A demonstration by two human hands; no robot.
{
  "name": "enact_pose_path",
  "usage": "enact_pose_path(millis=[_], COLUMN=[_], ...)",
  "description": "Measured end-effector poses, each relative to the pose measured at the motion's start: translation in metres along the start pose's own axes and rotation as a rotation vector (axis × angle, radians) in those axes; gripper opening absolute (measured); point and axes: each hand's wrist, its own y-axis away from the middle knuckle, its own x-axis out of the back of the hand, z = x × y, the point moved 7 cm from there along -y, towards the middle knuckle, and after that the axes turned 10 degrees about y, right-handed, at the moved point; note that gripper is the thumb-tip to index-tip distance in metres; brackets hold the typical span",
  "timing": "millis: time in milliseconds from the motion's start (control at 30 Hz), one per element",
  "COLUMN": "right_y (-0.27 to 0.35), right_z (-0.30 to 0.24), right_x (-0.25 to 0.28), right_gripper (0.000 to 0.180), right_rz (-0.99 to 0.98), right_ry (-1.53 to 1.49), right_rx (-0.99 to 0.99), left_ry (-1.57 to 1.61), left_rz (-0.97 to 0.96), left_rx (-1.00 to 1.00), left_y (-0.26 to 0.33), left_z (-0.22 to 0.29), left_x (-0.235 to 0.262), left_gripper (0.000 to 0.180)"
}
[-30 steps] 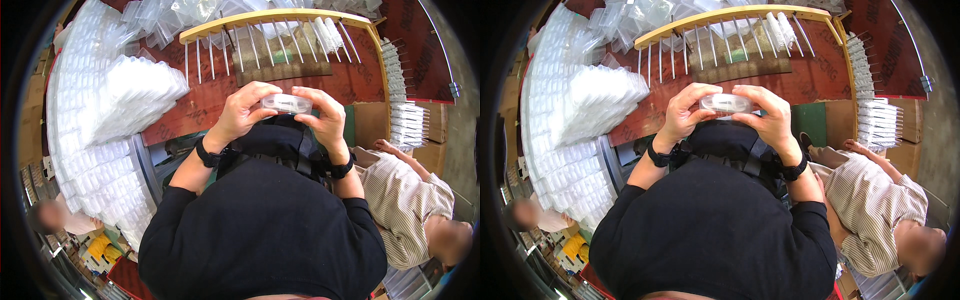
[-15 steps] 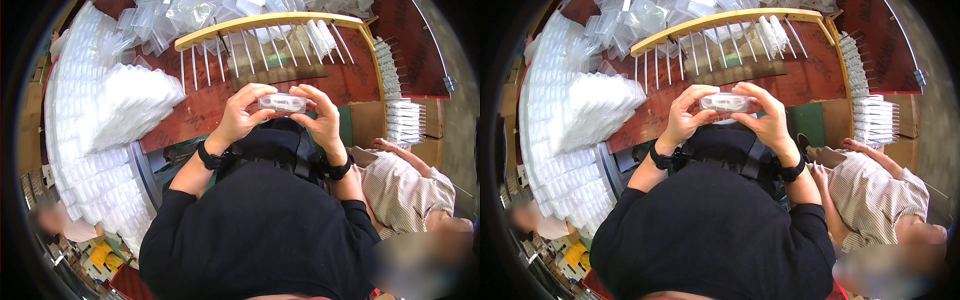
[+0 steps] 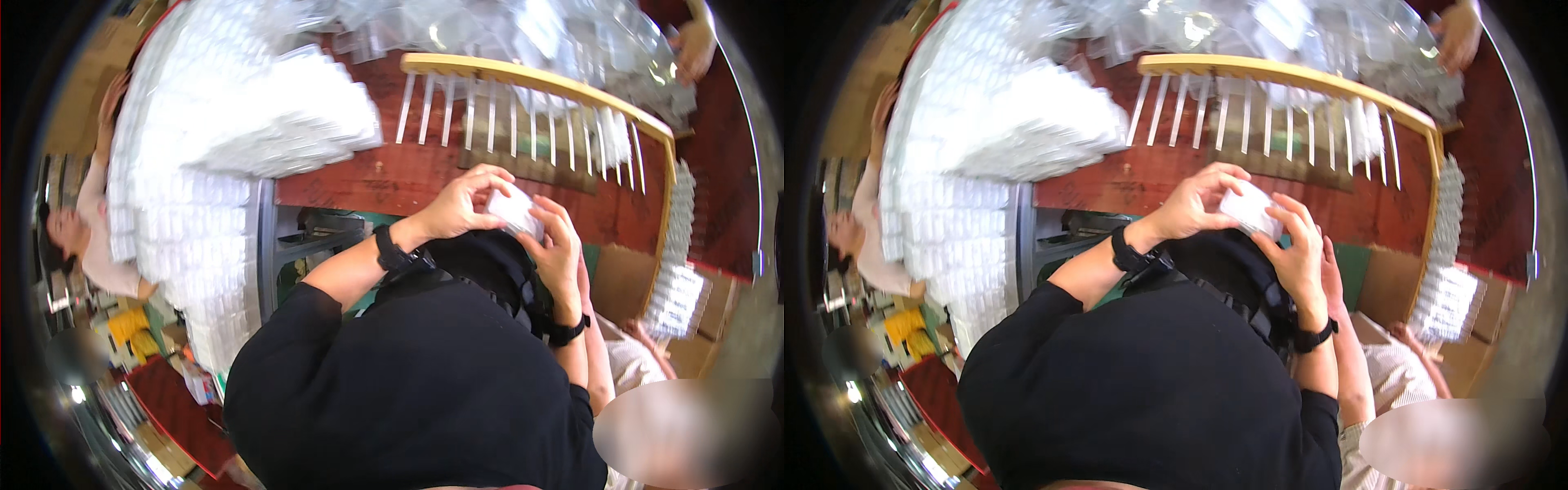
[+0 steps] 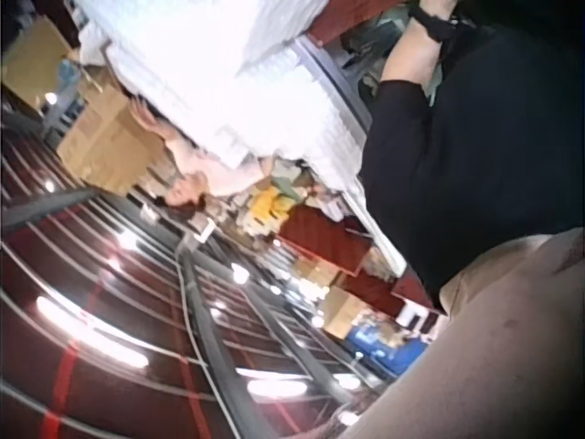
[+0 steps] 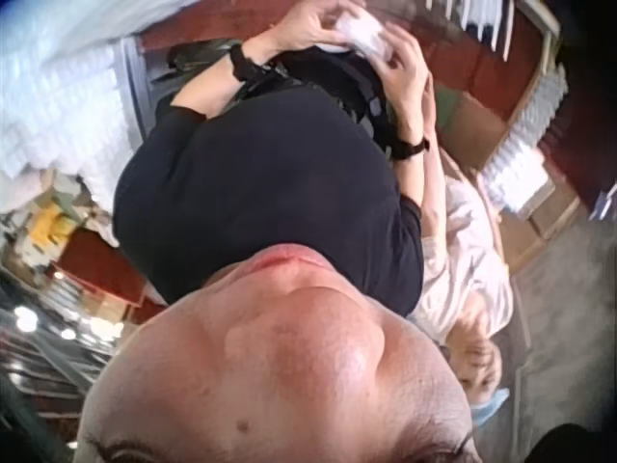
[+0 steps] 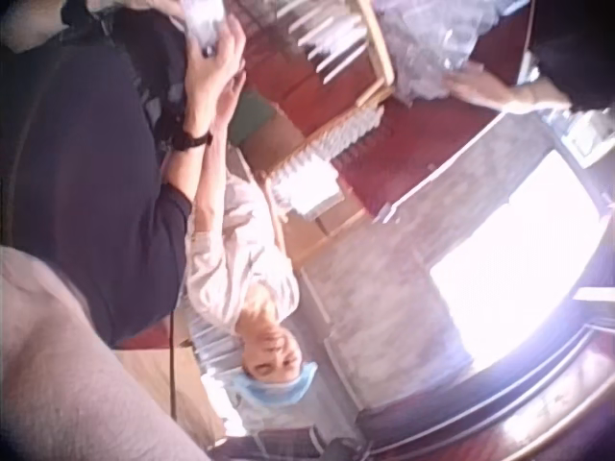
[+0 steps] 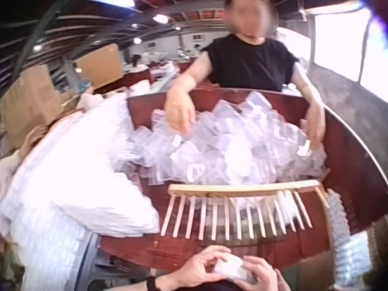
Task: Packing small white industrial components into clear plastic boxes on a factory assembly line.
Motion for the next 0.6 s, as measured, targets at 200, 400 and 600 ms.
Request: enact_pose_path(millis=[200, 400, 600], right_y=[-0.018, -0.029, -0.052], right_z=[-0.064, -0.116, -0.161], right_x=[0.002, 0.021, 0.042], right_gripper=[0.06, 0.061, 0.049], right_rz=[-0.024, 0.044, 0.144], right_ry=[0.26, -0.05, -0.351], right_rx=[0.315, 0.507, 0.554], left_ry=[0.01, -0.042, -0.052], left_rz=[0.138, 0.114, 0.02], left_rx=[-0.156, -0.304, -0.72], left_y=[0.017, 0.031, 0.023], left_z=[0.026, 0.087, 0.147], left_x=[0.014, 0.0, -0.006], left_gripper=[0.042, 0.059, 0.073])
